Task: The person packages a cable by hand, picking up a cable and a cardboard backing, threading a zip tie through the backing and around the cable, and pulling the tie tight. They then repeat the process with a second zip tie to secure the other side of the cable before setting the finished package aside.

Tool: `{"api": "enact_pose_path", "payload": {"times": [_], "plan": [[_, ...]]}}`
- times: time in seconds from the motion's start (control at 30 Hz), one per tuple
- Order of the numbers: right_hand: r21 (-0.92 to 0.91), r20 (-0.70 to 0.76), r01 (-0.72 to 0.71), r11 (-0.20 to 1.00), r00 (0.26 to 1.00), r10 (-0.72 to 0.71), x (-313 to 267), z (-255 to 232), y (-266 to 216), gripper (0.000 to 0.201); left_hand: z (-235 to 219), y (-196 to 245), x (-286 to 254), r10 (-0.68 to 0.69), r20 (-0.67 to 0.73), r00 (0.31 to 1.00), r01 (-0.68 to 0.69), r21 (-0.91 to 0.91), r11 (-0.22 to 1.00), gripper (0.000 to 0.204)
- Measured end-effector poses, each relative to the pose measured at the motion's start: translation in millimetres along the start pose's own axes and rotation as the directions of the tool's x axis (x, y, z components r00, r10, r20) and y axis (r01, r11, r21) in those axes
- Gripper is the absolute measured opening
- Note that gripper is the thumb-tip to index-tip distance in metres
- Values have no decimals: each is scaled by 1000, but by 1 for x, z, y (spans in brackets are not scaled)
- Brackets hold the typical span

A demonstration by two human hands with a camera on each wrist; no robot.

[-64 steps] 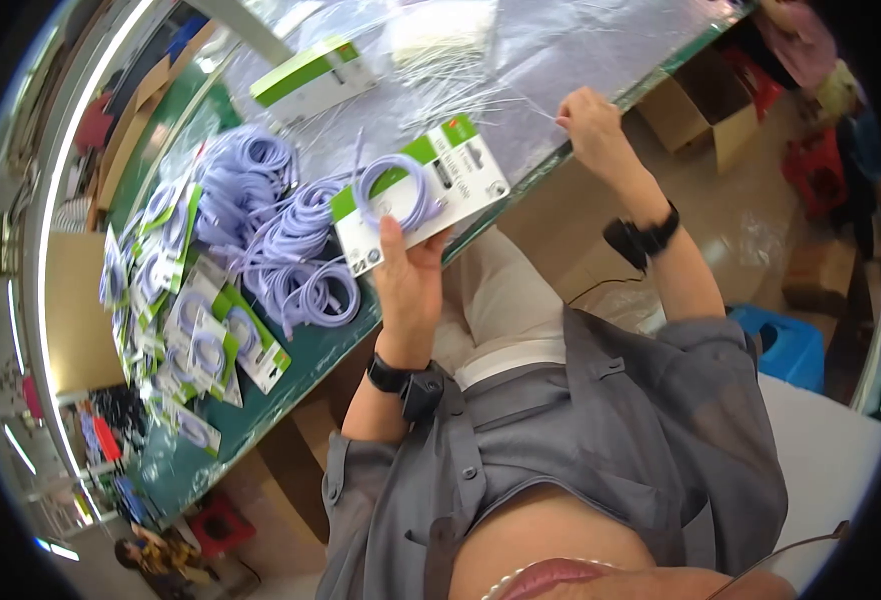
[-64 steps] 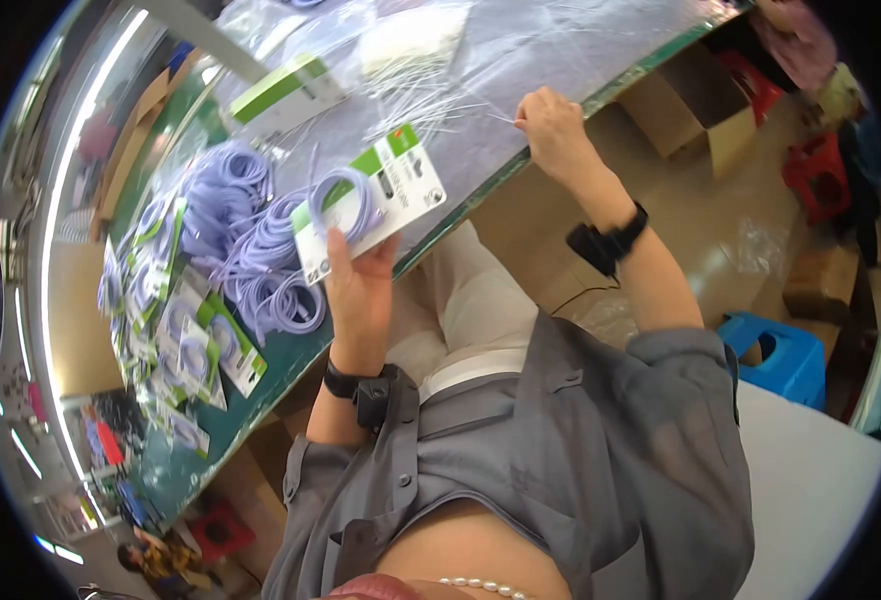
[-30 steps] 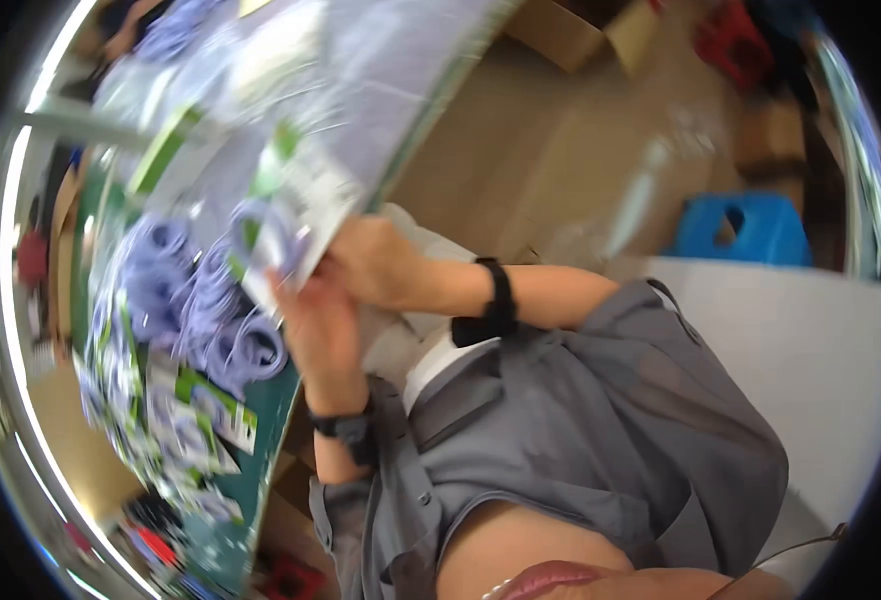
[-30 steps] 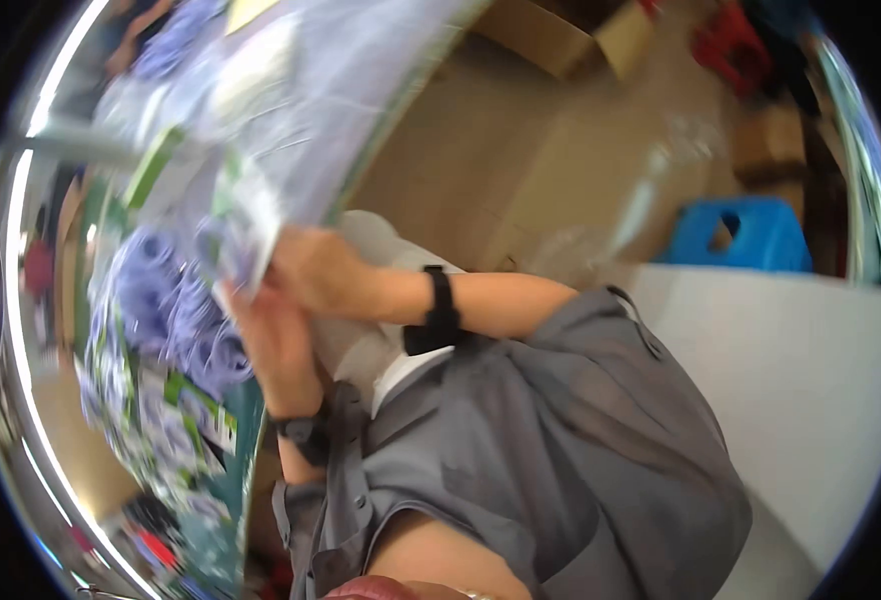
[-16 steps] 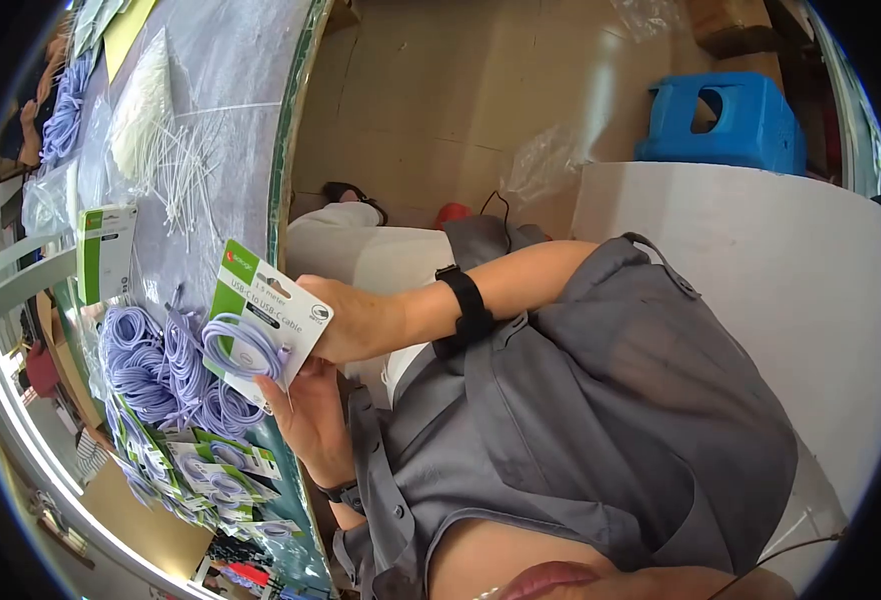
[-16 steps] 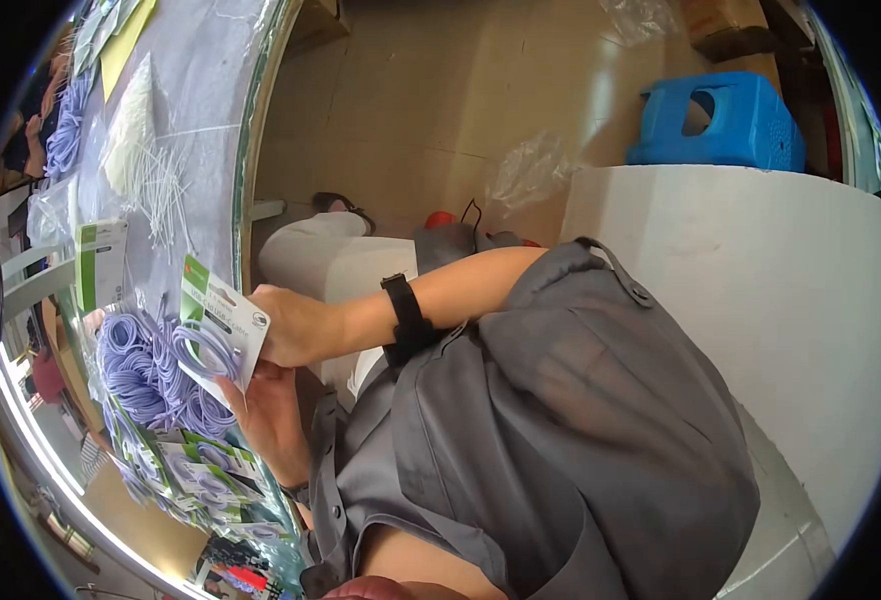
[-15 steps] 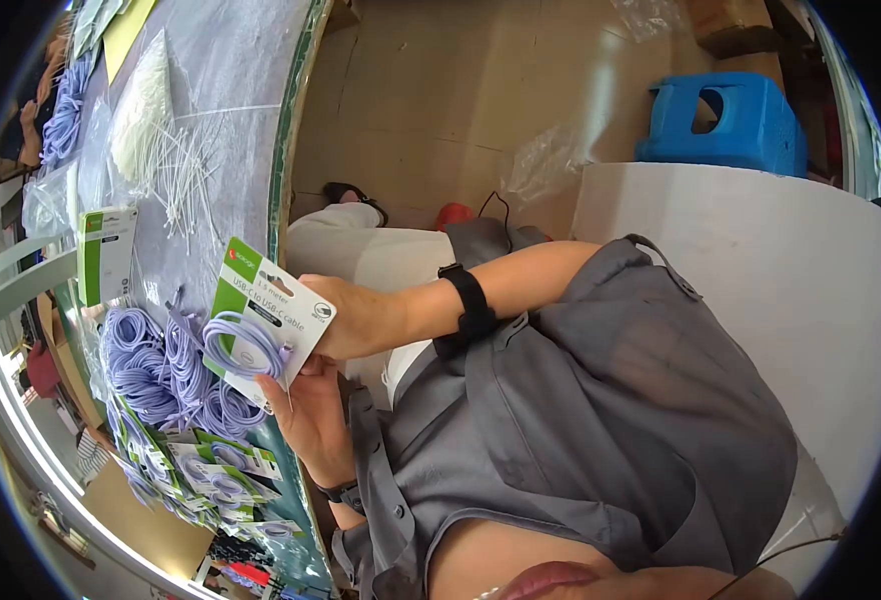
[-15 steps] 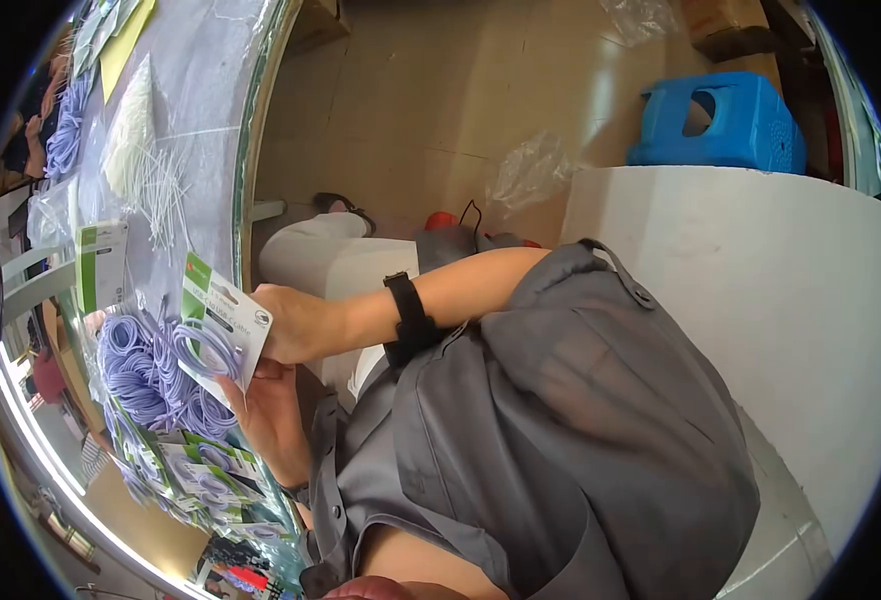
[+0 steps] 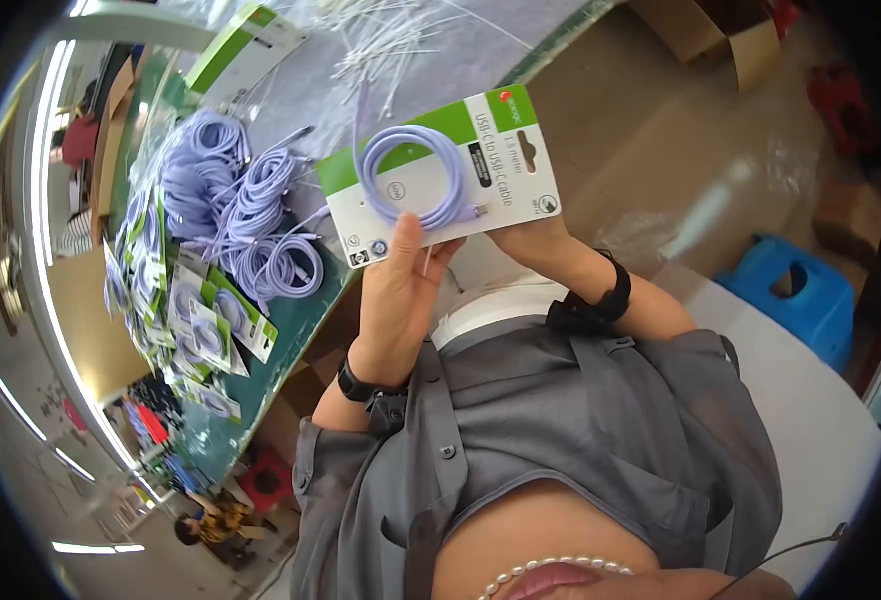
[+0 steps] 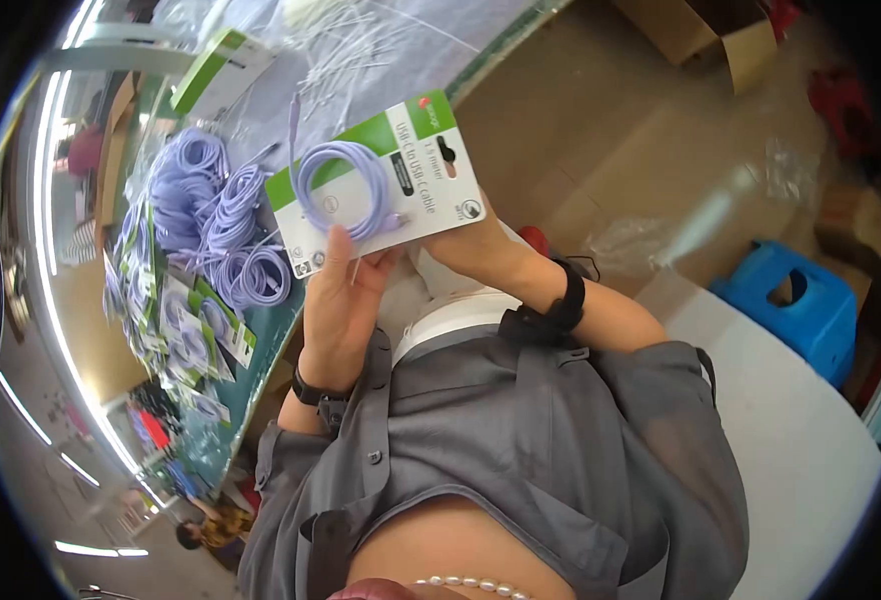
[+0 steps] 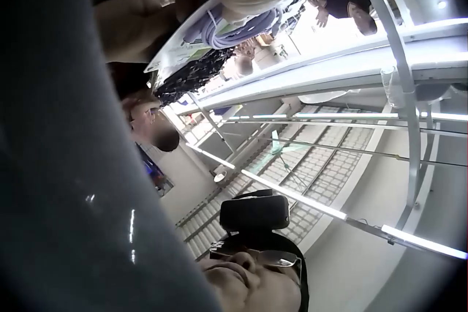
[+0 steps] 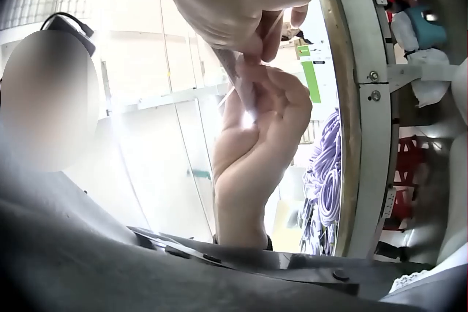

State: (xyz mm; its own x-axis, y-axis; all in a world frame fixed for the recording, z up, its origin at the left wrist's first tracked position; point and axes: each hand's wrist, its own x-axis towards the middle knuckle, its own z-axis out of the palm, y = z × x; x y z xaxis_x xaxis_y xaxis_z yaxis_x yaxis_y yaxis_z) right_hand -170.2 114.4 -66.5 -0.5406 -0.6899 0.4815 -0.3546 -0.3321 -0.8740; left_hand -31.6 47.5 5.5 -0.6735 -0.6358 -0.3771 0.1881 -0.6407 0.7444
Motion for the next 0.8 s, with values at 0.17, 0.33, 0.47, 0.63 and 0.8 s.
{"api": "enact_pose_path", "payload": {"times": [0.17,0.33,0.47,0.63,0.8], "plan": [[-96,223,-77,992,970,97,11,-15,-19,31,-4,8,-3,186,-5,983,-186,8,983,39],[-90,516,196,976,848,-122,6,-6,-65,18,-16,1,-8,345,-39,938,-340,97,935,38],[-221,347,499,838,843,-410,22,10,-66,22,-21,-3,-14,429,-39,902,-424,100,900,38],[-310,416,665,679,737,-532,28,19,-68,17,-32,-1,-20,497,-57,866,-452,337,826,35],[-302,270,679,669,734,-623,33,30,-66,15,-26,2,-23,597,-69,799,-546,333,769,29]]}}
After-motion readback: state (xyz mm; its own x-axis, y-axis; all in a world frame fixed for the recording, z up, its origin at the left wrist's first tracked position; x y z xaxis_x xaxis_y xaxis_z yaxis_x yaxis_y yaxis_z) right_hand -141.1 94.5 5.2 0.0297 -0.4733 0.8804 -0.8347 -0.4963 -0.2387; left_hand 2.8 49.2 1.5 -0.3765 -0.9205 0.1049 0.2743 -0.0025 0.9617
